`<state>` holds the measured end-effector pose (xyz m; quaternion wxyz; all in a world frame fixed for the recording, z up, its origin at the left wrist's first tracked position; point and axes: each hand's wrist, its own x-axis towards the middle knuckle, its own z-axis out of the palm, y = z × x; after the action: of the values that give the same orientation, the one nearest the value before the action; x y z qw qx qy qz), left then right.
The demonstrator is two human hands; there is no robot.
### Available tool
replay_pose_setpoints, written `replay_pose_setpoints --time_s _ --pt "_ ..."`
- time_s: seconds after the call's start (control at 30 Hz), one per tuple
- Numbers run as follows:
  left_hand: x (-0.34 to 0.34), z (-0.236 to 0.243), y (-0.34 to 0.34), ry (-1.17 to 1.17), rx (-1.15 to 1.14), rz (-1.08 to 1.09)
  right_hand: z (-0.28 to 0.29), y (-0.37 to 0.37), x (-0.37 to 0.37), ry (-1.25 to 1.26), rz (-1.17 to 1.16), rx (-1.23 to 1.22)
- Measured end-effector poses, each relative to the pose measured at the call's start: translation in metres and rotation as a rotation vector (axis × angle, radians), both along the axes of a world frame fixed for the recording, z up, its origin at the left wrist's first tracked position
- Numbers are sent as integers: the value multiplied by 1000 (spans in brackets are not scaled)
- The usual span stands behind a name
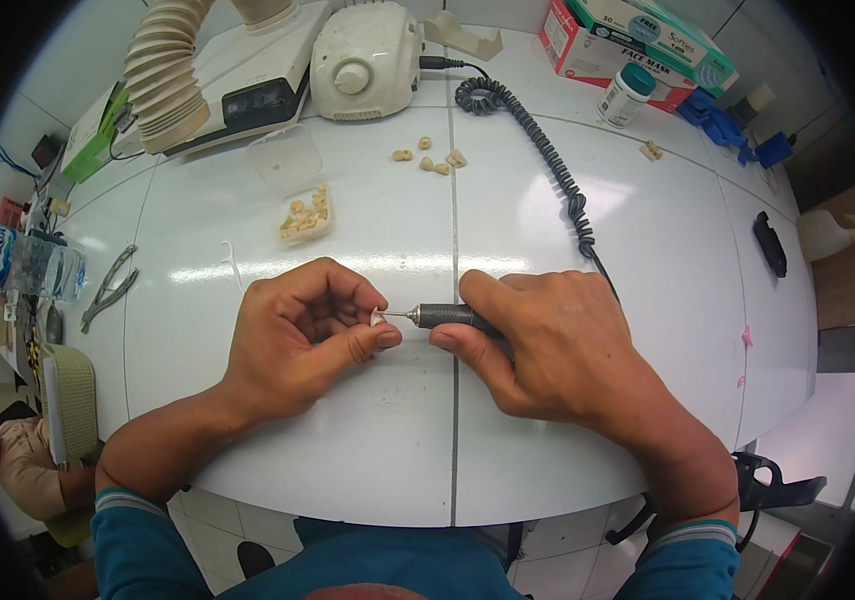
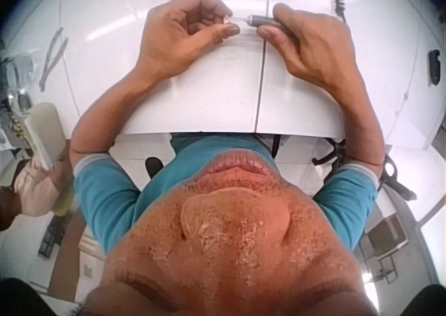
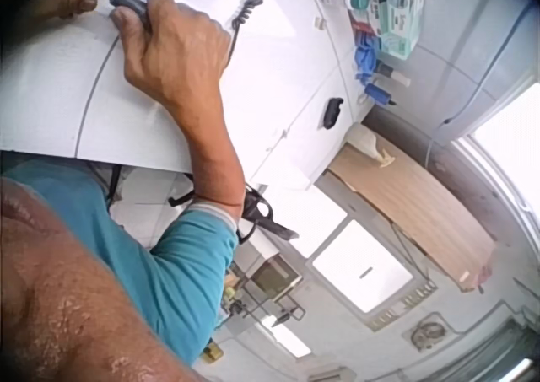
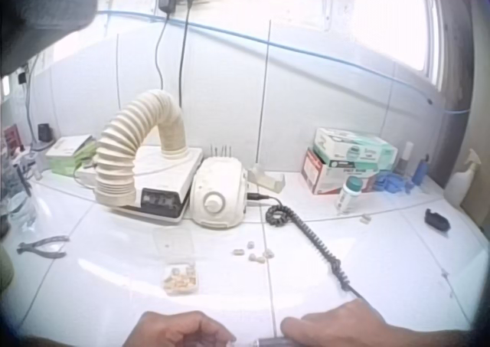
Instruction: The person picks up a dental crown and a rotary tool, then grinds the dental crown using the rotary tool.
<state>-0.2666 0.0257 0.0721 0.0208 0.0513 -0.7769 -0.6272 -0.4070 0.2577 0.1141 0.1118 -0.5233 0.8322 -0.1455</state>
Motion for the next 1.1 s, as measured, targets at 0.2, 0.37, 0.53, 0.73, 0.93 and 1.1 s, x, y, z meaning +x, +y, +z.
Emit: replay_pose_setpoints --time_s 0.2,0.37,0.53,0.73,0.93,1.1 --pt "0 0 0 -8 27 -1 0 0 0 -10 -3 -2" --pt "0 1 0 -1 4 -7 0 0 0 -5 -2 -4" --pt "0 0 0 11 3 -7 -1 0 0 -7 -14 -5" --pt "0 -1 0 0 7 0 0 0 1 -2 -10 -13" --pt "0 0 0 16 6 -12 0 -1 0 -12 -20 1" --pt "0 1 0 13 7 -10 0 0 0 -9 -6 -7"
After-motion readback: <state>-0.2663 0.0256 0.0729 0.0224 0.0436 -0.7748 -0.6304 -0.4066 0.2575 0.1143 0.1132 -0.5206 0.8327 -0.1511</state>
